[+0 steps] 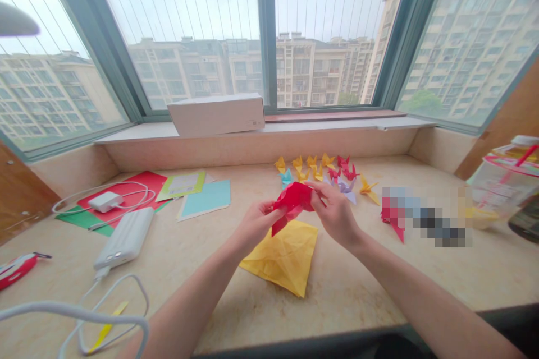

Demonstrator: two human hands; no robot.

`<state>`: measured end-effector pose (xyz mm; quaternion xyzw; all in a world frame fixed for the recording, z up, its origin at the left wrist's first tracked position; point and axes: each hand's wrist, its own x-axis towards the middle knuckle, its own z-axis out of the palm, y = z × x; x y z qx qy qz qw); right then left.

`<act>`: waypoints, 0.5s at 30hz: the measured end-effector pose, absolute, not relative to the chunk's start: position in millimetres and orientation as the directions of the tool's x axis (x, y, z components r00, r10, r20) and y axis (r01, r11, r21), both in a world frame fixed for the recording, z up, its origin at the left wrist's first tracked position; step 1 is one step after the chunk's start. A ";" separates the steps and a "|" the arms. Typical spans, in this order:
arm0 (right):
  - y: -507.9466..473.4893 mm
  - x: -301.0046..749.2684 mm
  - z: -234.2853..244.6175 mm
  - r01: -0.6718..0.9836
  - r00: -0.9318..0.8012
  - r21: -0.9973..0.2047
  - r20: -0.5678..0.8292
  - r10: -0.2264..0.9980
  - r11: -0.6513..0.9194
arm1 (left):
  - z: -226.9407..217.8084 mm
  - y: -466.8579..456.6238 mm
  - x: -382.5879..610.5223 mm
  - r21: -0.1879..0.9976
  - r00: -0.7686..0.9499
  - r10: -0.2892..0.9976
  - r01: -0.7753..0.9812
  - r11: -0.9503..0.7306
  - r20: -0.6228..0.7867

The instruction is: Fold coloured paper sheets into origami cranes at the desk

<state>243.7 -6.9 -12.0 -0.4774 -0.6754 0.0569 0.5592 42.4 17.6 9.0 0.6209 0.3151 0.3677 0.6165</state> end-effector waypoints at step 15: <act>-9.6 242.9 -0.2 0.217 0.105 -0.947 0.265 0.959 0.238 | -1.9 23.4 41.3 0.949 0.197 0.930 -0.015 -0.313 0.310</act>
